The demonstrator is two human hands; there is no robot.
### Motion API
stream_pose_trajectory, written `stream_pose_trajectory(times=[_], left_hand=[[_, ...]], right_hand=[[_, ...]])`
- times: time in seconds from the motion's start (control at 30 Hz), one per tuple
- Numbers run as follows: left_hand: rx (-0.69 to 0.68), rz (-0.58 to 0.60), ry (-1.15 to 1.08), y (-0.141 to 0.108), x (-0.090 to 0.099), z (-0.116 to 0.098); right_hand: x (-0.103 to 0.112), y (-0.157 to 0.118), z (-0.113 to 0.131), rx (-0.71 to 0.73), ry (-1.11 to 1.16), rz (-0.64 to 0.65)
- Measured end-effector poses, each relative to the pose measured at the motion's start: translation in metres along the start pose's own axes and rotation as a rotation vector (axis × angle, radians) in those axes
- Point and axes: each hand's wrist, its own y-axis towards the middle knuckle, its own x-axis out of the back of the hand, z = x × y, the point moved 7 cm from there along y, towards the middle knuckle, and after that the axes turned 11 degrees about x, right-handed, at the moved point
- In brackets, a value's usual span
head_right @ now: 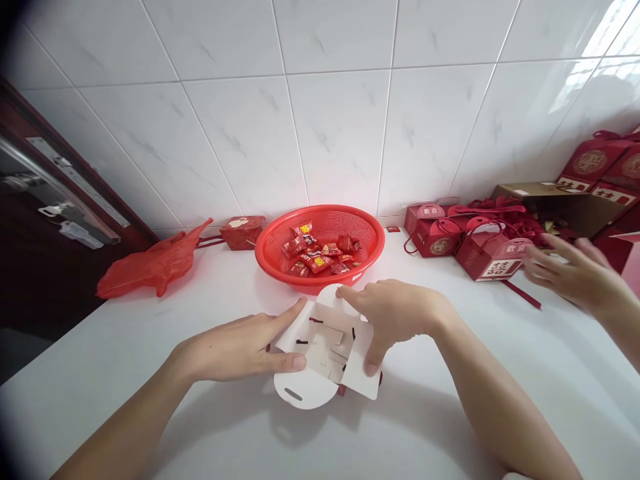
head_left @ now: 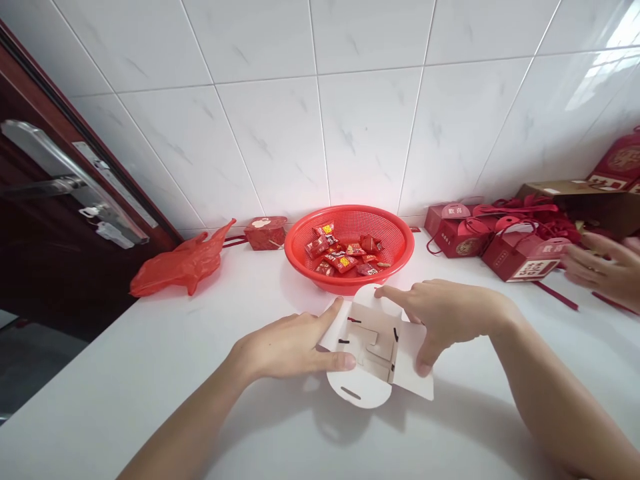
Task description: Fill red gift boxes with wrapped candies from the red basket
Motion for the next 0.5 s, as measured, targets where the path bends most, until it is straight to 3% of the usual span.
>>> stream_pose_trajectory(times=[0.2, 0.33, 0.5], left_hand=[[0.002, -0.127, 0.040, 0.002, 0.011, -0.001], [0.033, -0.242, 0.118, -0.001, 0.021, 0.002], [0.035, -0.226, 0.116, 0.002, 0.028, 0.006]], right_hand=[[0.000, 0.004, -0.009, -0.059, 0.019, -0.043], [0.007, -0.008, -0.007, -0.055, 0.059, -0.149], [0.022, -0.023, -0.004, 0.052, 0.065, -0.290]])
